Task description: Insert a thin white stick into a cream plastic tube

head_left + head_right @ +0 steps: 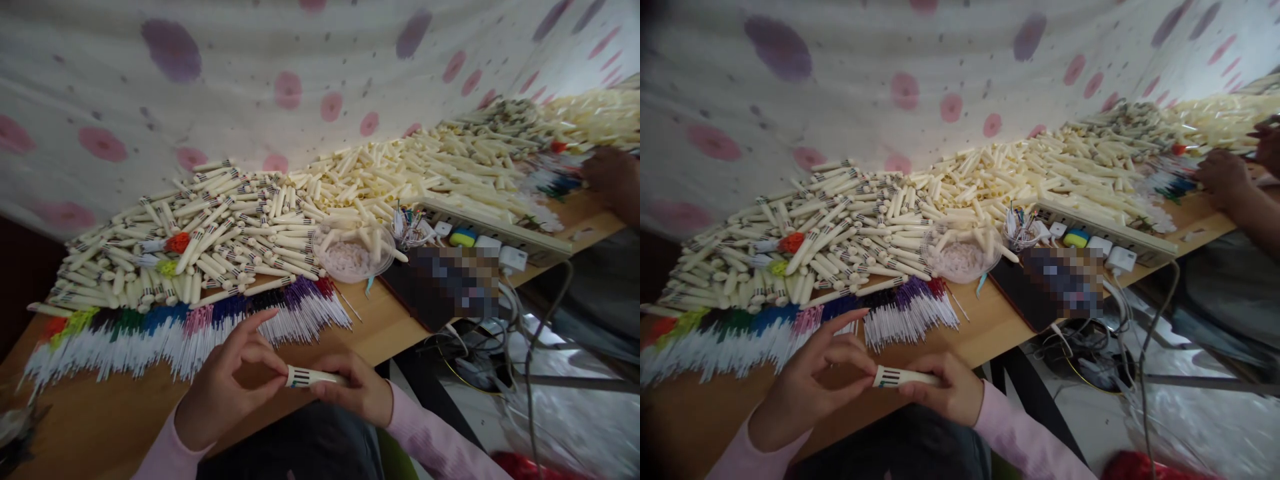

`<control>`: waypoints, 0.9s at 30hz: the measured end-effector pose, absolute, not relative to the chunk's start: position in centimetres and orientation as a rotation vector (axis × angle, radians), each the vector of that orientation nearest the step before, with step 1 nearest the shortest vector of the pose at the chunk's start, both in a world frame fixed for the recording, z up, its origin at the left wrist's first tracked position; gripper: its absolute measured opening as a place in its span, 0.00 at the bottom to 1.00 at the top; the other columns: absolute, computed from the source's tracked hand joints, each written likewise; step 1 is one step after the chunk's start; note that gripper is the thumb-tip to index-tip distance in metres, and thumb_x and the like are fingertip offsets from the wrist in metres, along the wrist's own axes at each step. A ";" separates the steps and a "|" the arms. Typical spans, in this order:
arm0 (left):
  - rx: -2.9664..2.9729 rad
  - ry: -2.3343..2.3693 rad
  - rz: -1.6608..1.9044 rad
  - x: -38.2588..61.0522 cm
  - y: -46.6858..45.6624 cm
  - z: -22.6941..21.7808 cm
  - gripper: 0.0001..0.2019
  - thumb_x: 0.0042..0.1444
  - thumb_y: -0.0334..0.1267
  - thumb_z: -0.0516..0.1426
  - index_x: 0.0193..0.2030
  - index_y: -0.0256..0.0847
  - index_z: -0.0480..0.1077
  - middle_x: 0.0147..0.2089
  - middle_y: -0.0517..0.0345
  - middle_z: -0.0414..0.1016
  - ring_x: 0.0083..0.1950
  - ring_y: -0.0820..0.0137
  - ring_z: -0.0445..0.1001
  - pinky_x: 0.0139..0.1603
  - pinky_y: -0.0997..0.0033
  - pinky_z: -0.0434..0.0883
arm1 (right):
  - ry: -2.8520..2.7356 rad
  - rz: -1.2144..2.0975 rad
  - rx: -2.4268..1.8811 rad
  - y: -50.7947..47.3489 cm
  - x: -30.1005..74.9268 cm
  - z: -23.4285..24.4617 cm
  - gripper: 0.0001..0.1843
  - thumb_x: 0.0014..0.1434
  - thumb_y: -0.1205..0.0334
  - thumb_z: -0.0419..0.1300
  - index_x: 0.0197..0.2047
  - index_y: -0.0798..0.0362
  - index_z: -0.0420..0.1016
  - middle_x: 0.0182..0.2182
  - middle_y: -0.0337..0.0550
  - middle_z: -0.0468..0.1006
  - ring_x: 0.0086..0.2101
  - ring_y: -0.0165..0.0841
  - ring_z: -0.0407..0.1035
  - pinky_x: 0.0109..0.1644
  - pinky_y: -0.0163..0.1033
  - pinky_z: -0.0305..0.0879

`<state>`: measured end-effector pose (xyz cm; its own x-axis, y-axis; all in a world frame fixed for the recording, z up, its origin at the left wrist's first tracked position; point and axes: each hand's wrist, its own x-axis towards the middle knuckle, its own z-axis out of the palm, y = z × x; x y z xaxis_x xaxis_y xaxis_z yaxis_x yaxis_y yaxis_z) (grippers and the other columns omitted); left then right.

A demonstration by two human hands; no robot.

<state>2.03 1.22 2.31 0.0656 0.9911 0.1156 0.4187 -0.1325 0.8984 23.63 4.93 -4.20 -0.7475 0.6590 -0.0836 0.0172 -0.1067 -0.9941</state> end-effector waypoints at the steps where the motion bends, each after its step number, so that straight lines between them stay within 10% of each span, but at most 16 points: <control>1: 1.644 1.420 1.025 2.1 1.5 2.3 0.38 0.46 0.29 0.67 0.63 0.50 0.61 0.28 0.62 0.81 0.34 0.63 0.78 0.47 0.64 0.70 | -1.719 1.906 -0.756 5.0 23.8 -4.1 0.28 0.57 0.38 0.58 0.36 0.58 0.78 0.21 0.35 0.62 0.22 0.25 0.52 0.23 0.32 0.46; 10: 1.744 1.378 0.905 2.5 4.1 1.7 0.39 0.51 0.30 0.64 0.66 0.57 0.54 0.28 0.70 0.81 0.34 0.67 0.76 0.45 0.66 0.71 | -1.813 1.906 -0.886 6.3 25.1 -2.6 0.21 0.63 0.47 0.54 0.34 0.58 0.74 0.22 0.35 0.64 0.23 0.26 0.55 0.25 0.31 0.48; 27: 1.028 1.433 0.944 5.1 5.9 0.0 0.21 0.51 0.33 0.67 0.51 0.53 0.70 0.28 0.68 0.81 0.33 0.75 0.77 0.38 0.81 0.73 | -1.902 1.706 -0.886 8.3 26.7 -3.5 0.06 0.63 0.63 0.55 0.41 0.51 0.72 0.27 0.39 0.77 0.25 0.30 0.69 0.27 0.33 0.56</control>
<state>5.14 5.91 -0.05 -0.0425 0.9505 -0.3078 0.0922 0.3105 0.9461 26.68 8.27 -3.55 -0.7014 0.7063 -0.0961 0.1721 0.0370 -0.9844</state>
